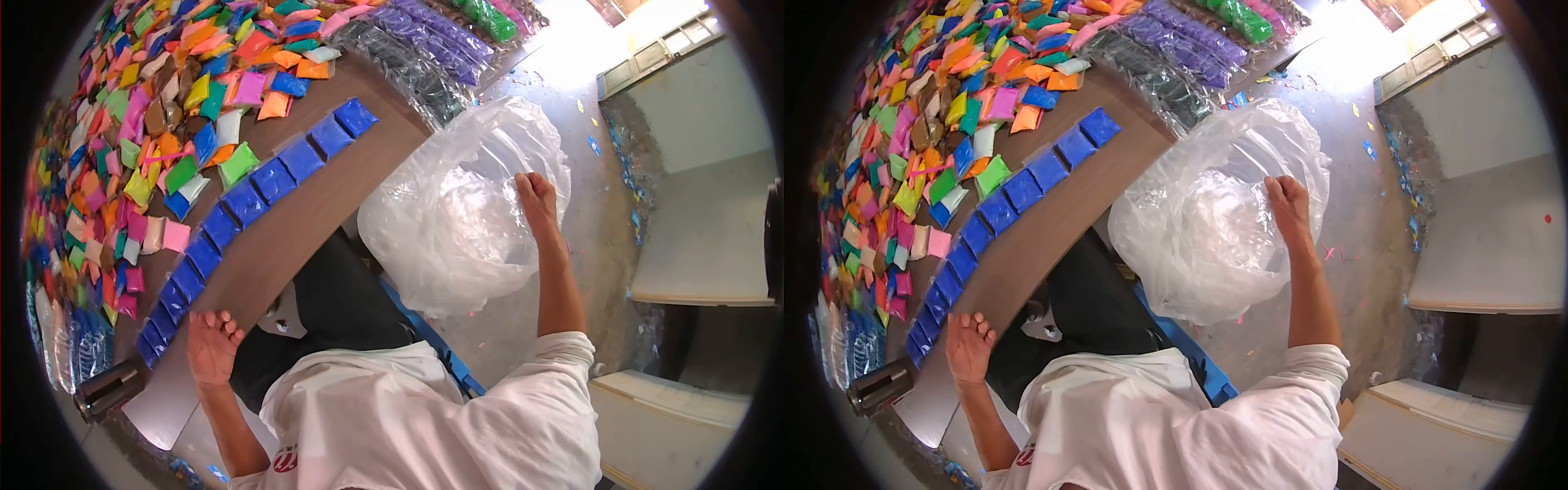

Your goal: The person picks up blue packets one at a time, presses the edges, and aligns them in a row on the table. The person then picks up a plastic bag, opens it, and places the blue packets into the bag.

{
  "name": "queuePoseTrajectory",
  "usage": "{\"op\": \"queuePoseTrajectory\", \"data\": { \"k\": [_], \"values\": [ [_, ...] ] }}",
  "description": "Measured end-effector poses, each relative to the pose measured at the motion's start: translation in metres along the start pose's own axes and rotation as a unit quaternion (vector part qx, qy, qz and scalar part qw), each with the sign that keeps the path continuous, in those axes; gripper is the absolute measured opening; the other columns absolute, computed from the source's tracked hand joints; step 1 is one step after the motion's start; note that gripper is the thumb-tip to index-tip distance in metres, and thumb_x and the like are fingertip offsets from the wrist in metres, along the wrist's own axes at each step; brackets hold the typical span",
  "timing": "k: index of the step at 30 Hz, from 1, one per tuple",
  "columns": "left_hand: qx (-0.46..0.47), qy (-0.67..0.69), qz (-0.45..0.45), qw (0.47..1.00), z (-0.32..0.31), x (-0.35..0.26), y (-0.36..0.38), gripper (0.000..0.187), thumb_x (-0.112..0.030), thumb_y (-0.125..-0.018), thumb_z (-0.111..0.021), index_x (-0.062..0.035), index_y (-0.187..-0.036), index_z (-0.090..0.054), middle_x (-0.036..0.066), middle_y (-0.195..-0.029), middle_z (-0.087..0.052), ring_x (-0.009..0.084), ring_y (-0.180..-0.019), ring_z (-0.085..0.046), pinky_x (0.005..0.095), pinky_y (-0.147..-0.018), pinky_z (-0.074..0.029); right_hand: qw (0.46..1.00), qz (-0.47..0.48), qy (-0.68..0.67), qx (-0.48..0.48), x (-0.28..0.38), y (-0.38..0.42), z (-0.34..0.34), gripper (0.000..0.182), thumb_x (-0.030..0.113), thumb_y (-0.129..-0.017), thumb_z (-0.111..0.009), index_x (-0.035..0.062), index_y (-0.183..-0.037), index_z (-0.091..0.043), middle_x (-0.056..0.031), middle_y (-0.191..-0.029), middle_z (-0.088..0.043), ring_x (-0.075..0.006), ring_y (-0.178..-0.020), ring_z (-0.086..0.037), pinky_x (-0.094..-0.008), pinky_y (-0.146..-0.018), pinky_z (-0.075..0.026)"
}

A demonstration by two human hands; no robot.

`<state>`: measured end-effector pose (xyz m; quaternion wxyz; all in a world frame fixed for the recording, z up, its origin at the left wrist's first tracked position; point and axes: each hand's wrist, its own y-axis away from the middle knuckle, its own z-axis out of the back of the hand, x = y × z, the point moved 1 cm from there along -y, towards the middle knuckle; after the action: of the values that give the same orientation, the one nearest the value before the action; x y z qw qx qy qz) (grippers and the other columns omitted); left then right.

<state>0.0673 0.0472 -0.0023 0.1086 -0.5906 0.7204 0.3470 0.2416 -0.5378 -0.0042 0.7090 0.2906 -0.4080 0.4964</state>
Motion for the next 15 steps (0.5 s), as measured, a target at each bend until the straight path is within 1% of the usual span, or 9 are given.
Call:
{"op": "queuePoseTrajectory", "data": {
  "k": [1,3,4,5,6,8,10,13,15],
  "values": [
    [-0.022,-0.011,-0.012,1.0,-0.005,0.003,0.001,0.035,-0.04,-0.102,-0.039,-0.0078,-0.093,-0.052,0.011,-0.094,-0.055,0.0237,-0.088,-0.056,0.0397,-0.081,-0.049,1.0,-0.009,-0.006,-0.018,0.001,0.001,-0.003,0.028,0.024,-0.091,-0.063,0.0029,-0.073,-0.059,0.0064,-0.063,-0.045,-0.0035,-0.059,-0.038,-0.0227,-0.052,-0.031],
    [0.022,0.035,-0.007,0.999,-0.025,0.022,-0.005,0.032,-0.035,-0.101,-0.042,-0.0062,-0.091,-0.051,0.011,-0.092,-0.057,0.0228,-0.087,-0.056,0.0382,-0.081,-0.049,0.998,-0.006,-0.037,-0.047,0.0,0.001,-0.01,0.032,0.022,-0.091,-0.063,0.0034,-0.067,-0.054,0.0067,-0.061,-0.041,-0.0032,-0.057,-0.036,-0.0238,-0.05,-0.029],
    [0.043,0.056,-0.006,0.997,-0.04,0.033,-0.009,0.031,-0.033,-0.1,-0.044,-0.0054,-0.09,-0.051,0.011,-0.091,-0.057,0.0223,-0.086,-0.057,0.0375,-0.08,-0.05,0.998,0.004,-0.033,-0.044,0.002,0.002,-0.012,0.03,0.023,-0.092,-0.063,0.0043,-0.07,-0.055,0.0074,-0.061,-0.042,-0.0025,-0.057,-0.036,-0.0229,-0.05,-0.028],
    [0.046,-0.087,0.051,0.994,-0.061,0.049,-0.015,0.027,-0.029,-0.098,-0.046,-0.004,-0.087,-0.052,0.01,-0.091,-0.059,0.0218,-0.086,-0.057,0.0367,-0.08,-0.05,0.999,0.014,-0.03,-0.042,0.011,0.007,-0.016,0.028,0.024,-0.093,-0.062,0.0052,-0.072,-0.057,0.008,-0.062,-0.042,-0.0018,-0.056,-0.035,-0.022,-0.049,-0.028],
    [0.048,-0.229,0.108,0.966,-0.085,0.065,-0.022,0.024,-0.024,-0.096,-0.049,-0.0027,-0.085,-0.054,0.01,-0.09,-0.06,0.0212,-0.085,-0.058,0.036,-0.08,-0.049,0.999,0.022,-0.028,-0.041,0.02,0.011,-0.019,0.026,0.025,-0.093,-0.062,0.0061,-0.075,-0.058,0.0086,-0.062,-0.042,-0.0011,-0.056,-0.035,-0.0211,-0.049,-0.027],
    [0.106,-0.353,0.185,0.911,-0.139,0.086,-0.039,0.023,-0.018,-0.092,-0.051,0.0015,-0.083,-0.058,0.011,-0.091,-0.062,0.0211,-0.085,-0.06,0.035,-0.079,-0.048,0.997,0.035,-0.017,-0.068,0.04,0.022,-0.027,0.022,0.021,-0.092,-0.063,0.0026,-0.081,-0.062,0.0066,-0.06,-0.043,-0.0031,-0.056,-0.036,-0.0232,-0.05,-0.029],
    [0.239,-0.538,0.012,0.808,-0.162,0.111,-0.061,0.036,-0.032,-0.098,-0.046,0.0007,-0.09,-0.06,0.007,-0.092,-0.062,0.0172,-0.084,-0.057,0.0301,-0.08,-0.046,0.995,0.052,0.004,-0.08,0.063,0.035,-0.029,0.018,0.019,-0.091,-0.063,0.0013,-0.087,-0.065,0.0049,-0.059,-0.044,-0.0043,-0.056,-0.038,-0.0243,-0.051,-0.032],
    [0.264,-0.619,-0.046,0.739,-0.197,0.129,-0.084,0.042,-0.036,-0.1,-0.045,0.0029,-0.093,-0.06,0.006,-0.09,-0.06,0.0144,-0.084,-0.056,0.0278,-0.08,-0.045,0.993,0.078,0.048,-0.072,0.098,0.06,-0.026,0.016,0.017,-0.091,-0.062,0.0029,-0.095,-0.067,0.0024,-0.059,-0.048,-0.0056,-0.056,-0.041,-0.0246,-0.053,-0.036],
    [0.289,-0.571,0.019,0.768,-0.206,0.15,-0.095,0.046,-0.04,-0.1,-0.045,0.0022,-0.093,-0.061,0.006,-0.09,-0.06,0.0145,-0.084,-0.055,0.0288,-0.081,-0.045,0.991,0.084,0.063,-0.083,0.108,0.068,-0.025,0.017,0.018,-0.09,-0.064,0.0018,-0.094,-0.068,0.0009,-0.061,-0.052,-0.0058,-0.057,-0.044,-0.0243,-0.054,-0.038]
  ]
}}
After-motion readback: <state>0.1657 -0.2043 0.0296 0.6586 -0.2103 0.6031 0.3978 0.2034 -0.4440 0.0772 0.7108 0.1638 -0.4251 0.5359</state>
